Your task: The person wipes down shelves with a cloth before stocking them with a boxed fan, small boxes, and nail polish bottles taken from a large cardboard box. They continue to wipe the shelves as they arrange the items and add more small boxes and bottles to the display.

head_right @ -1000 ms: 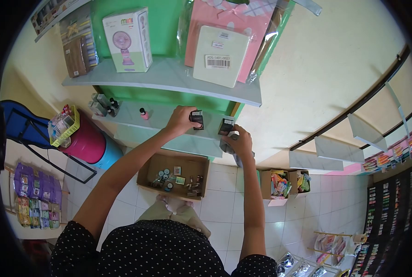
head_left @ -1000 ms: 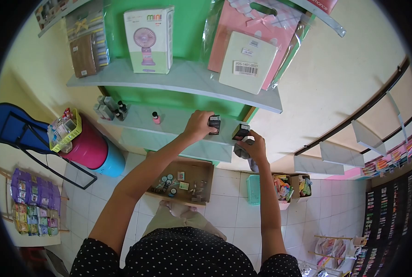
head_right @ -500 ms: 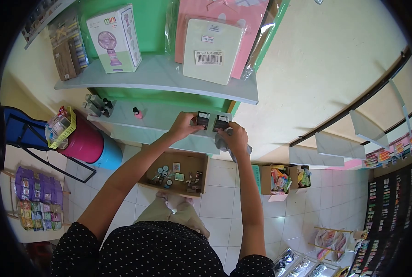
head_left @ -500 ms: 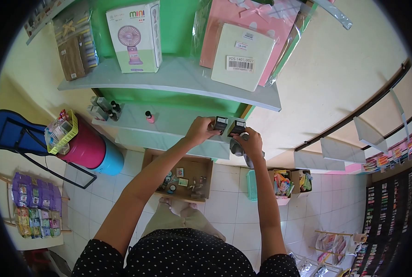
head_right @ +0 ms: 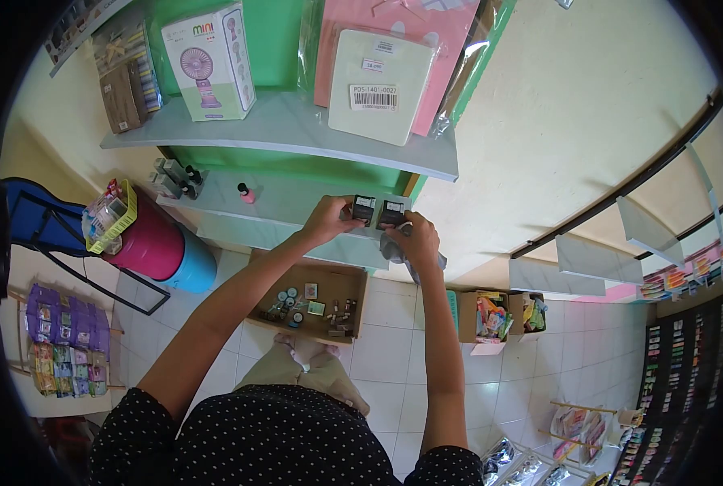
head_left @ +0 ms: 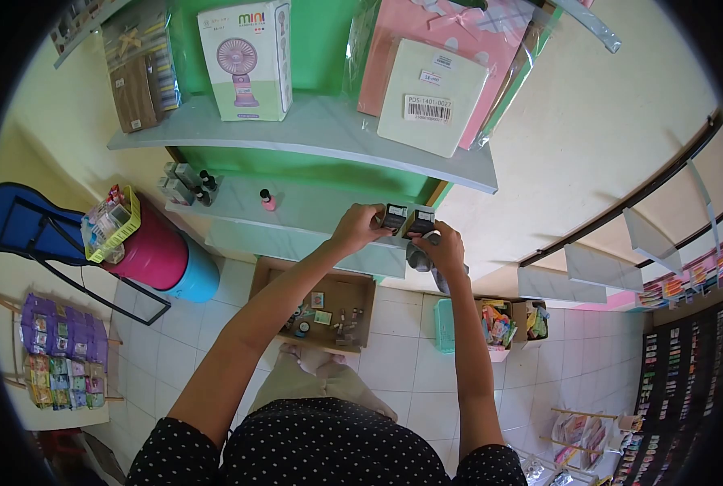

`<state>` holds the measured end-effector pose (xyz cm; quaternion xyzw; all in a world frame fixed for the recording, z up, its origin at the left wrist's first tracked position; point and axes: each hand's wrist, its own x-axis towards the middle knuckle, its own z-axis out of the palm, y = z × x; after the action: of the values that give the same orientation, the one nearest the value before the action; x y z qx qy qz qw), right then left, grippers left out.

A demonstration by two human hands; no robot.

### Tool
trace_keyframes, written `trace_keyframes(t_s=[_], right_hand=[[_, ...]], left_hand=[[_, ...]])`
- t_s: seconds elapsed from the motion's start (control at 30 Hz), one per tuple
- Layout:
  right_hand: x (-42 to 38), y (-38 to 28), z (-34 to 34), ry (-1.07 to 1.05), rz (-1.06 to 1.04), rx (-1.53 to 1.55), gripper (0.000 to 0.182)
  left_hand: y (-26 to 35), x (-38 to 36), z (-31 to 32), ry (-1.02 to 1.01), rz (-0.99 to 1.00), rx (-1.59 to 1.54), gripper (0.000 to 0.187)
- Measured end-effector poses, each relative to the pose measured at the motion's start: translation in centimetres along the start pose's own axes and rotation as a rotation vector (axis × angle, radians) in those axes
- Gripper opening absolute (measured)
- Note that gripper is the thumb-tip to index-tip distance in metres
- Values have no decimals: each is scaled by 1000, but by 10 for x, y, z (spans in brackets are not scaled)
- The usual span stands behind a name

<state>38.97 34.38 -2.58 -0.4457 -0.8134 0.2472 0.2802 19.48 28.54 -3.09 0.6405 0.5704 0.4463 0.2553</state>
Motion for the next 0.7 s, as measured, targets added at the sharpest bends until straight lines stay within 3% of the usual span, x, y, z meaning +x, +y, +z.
trace_keyframes(t_s=[0.23, 0.37, 0.47, 0.5, 0.57, 0.6, 0.7], right_hand=[[-4, -1, -7, -42, 44, 9, 36], [-14, 8, -9, 38, 31, 107, 40], [-30, 13, -13, 149, 66, 157, 39], [-42, 10, -17, 206, 91, 187, 38], [-72, 10, -19, 296, 302, 442, 33], [-91, 19, -13, 348, 327, 456, 31], [-168, 52, 23, 454, 545, 420, 27]], left_hand=[[-4, -5, -2, 24, 22, 77, 31], [-5, -15, -9, 50, -43, 103, 38], [-5, -36, -20, 225, 122, 286, 37], [-1, -51, -26, 183, 98, 298, 37], [6, -84, -35, 315, 141, 352, 32], [2, -110, -33, 317, 61, 363, 28], [-14, -184, -31, 57, -113, 349, 23]])
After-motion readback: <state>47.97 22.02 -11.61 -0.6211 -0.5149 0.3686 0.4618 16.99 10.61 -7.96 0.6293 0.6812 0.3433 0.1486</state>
